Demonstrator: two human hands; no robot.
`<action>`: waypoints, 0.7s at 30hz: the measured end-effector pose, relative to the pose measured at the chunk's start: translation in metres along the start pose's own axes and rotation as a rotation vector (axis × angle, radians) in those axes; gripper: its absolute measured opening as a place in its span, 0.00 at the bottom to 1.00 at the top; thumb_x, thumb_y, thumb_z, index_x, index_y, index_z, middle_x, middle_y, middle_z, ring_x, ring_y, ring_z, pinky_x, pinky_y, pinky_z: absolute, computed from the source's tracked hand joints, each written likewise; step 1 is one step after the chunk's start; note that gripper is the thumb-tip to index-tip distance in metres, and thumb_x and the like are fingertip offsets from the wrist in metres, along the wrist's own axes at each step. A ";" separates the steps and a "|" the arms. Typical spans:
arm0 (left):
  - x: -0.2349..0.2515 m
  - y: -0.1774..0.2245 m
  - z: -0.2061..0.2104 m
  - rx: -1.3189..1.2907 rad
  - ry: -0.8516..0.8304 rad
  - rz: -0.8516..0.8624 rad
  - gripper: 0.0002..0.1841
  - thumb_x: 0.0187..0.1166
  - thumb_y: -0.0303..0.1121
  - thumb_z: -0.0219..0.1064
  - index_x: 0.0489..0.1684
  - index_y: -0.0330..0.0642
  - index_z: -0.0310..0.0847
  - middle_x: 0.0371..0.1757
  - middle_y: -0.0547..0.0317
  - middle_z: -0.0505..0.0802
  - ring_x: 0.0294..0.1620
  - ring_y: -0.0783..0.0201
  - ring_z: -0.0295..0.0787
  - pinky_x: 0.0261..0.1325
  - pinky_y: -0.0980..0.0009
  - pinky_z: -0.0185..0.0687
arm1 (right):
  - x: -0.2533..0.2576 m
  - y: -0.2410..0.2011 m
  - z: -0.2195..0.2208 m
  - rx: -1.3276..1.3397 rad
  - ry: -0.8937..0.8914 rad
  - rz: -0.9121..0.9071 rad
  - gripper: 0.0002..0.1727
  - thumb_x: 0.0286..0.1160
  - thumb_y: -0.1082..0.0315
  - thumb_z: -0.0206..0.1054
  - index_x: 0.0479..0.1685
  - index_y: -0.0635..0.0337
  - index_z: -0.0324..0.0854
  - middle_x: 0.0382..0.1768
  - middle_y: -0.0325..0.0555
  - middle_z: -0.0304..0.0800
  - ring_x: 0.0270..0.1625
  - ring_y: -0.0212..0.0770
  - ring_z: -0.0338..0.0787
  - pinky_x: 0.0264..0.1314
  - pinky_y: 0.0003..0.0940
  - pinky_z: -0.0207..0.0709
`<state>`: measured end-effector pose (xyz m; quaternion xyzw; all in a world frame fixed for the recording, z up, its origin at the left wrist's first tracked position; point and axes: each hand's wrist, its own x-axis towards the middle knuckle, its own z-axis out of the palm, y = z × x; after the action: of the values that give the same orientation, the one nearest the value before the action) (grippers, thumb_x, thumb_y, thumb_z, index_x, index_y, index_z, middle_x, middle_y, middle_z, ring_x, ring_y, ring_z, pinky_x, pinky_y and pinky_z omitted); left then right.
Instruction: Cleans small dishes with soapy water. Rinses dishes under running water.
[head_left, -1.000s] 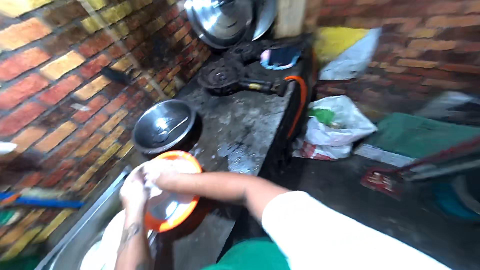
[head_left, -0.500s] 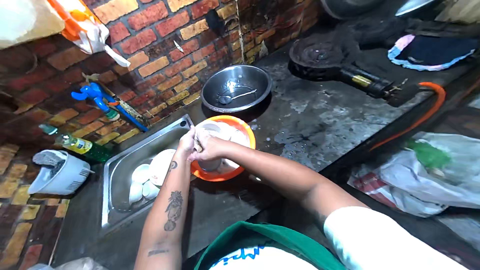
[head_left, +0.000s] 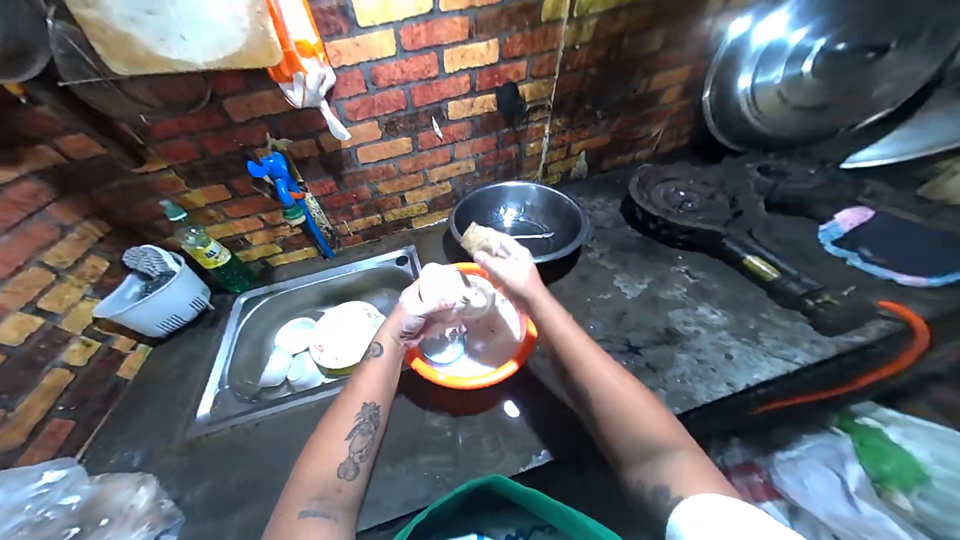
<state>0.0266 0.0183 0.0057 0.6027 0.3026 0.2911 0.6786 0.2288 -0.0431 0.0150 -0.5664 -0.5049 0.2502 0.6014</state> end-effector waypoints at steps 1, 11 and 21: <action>0.002 0.001 0.003 0.102 0.005 0.013 0.29 0.68 0.21 0.73 0.71 0.34 0.71 0.47 0.52 0.92 0.44 0.65 0.92 0.51 0.66 0.90 | -0.013 0.002 0.009 -0.097 -0.003 -0.196 0.23 0.72 0.64 0.74 0.64 0.68 0.84 0.63 0.60 0.87 0.68 0.51 0.85 0.73 0.51 0.79; -0.015 0.015 0.051 0.409 -0.016 0.144 0.26 0.59 0.21 0.79 0.60 0.26 0.78 0.48 0.52 0.92 0.49 0.73 0.89 0.59 0.74 0.85 | -0.011 -0.002 0.028 0.167 0.109 -0.010 0.26 0.72 0.68 0.68 0.71 0.65 0.77 0.52 0.52 0.90 0.50 0.39 0.89 0.52 0.42 0.85; -0.024 0.017 0.057 0.435 0.038 0.229 0.27 0.63 0.26 0.80 0.61 0.26 0.78 0.51 0.48 0.92 0.53 0.71 0.90 0.64 0.74 0.84 | -0.013 -0.014 0.030 0.241 0.064 0.027 0.15 0.75 0.70 0.61 0.54 0.67 0.85 0.45 0.49 0.92 0.46 0.38 0.91 0.51 0.40 0.86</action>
<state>0.0538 -0.0344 0.0294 0.7595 0.3007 0.3053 0.4895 0.1931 -0.0448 0.0190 -0.5045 -0.4438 0.2990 0.6776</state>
